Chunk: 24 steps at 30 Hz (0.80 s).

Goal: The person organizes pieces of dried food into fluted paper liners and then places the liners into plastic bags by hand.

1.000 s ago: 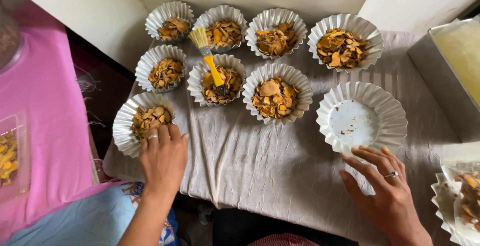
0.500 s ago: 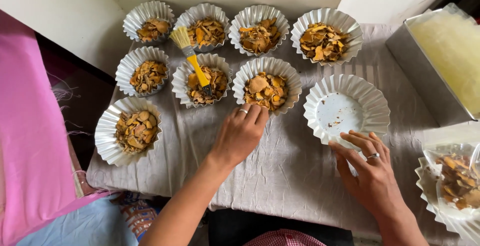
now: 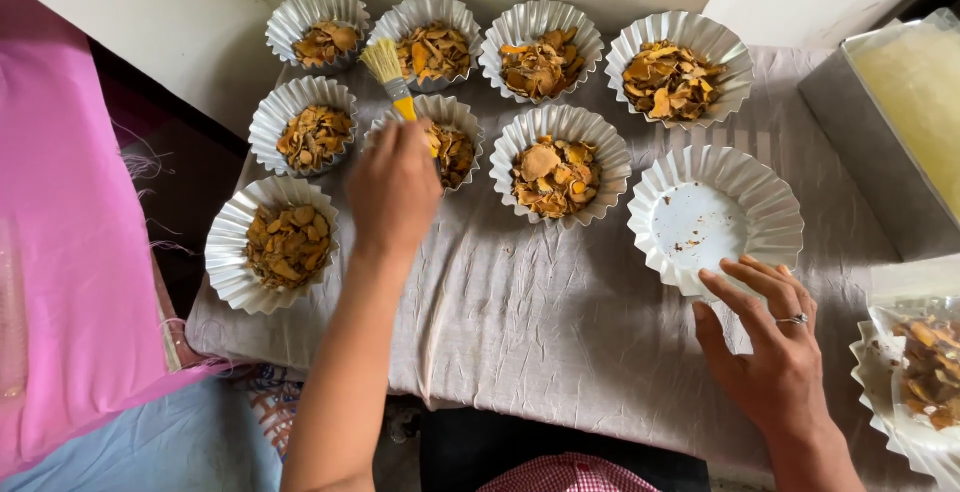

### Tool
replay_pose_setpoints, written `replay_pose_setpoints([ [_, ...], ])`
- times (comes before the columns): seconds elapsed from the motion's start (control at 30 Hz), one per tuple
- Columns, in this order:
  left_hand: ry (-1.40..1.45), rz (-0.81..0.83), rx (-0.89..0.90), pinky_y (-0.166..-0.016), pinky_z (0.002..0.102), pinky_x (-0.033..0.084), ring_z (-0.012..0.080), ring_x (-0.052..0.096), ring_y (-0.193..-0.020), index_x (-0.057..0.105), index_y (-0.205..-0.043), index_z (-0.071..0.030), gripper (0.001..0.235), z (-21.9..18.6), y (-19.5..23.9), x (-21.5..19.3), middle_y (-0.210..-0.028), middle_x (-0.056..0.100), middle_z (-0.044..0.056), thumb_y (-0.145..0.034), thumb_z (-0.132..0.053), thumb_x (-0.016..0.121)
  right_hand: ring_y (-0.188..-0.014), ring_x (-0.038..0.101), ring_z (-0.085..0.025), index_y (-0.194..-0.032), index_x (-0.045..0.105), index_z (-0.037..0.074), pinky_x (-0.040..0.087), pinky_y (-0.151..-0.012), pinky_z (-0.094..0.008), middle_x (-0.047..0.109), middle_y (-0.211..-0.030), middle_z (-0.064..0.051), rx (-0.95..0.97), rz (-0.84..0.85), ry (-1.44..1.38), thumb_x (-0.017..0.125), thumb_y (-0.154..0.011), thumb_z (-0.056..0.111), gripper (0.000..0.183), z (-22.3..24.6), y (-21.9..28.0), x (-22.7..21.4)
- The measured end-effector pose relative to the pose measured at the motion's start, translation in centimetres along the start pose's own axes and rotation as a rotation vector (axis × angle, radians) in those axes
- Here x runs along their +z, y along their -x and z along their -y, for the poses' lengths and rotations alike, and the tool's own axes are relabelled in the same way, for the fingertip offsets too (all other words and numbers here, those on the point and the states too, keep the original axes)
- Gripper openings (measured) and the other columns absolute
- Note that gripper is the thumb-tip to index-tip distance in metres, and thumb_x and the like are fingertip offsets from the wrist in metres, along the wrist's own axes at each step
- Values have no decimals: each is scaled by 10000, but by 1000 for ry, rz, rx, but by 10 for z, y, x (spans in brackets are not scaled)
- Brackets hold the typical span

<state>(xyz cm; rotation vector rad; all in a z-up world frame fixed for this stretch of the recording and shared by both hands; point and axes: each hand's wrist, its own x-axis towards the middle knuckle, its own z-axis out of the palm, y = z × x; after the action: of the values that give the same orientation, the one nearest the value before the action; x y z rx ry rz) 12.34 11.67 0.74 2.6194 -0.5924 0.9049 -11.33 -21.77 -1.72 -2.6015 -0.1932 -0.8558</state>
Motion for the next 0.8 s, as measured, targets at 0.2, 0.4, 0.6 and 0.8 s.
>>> replay_pose_setpoints([
  [0.2, -173, 563, -21, -845, 547, 562, 403, 590, -1019, 601, -1360, -119, 573, 43, -44, 3, -1304, 427, 190, -844, 130, 622, -1296, 625, -328, -1233, 701, 77, 462, -1180, -502, 635, -1328, -120, -2, -36, -39, 714, -974, 73, 259, 0, -2, -1],
  [0.4, -231, 530, 168, -1028, 576, 534, 440, 487, -1325, 626, -1003, -33, 157, 41, -46, 4, -1504, 415, 210, -888, -84, 720, -1293, 631, -325, -1245, 694, 100, 469, -1159, -480, 636, -1333, -101, 6, -15, -55, 715, -973, 76, 274, 0, -3, 0],
  [0.6, -276, 102, 285, -955, 459, 597, 344, 592, -1100, 632, -1122, -69, 247, 61, -37, -22, -1325, 546, 183, -916, -84, 767, -1296, 628, -324, -1238, 694, 100, 454, -1148, -463, 640, -1332, -102, 16, -5, -74, 718, -977, 62, 265, 1, -4, -2],
  [0.8, 727, -386, -54, -1052, 486, 554, 423, 566, -1323, 359, -1205, -77, 230, -15, -28, -65, -1317, 556, 324, -1140, -292, 411, -1331, 552, -345, -1308, 672, 139, 468, -1113, -607, 538, -1420, -136, -7, 117, 125, 796, -846, 282, 500, 6, -14, -2],
])
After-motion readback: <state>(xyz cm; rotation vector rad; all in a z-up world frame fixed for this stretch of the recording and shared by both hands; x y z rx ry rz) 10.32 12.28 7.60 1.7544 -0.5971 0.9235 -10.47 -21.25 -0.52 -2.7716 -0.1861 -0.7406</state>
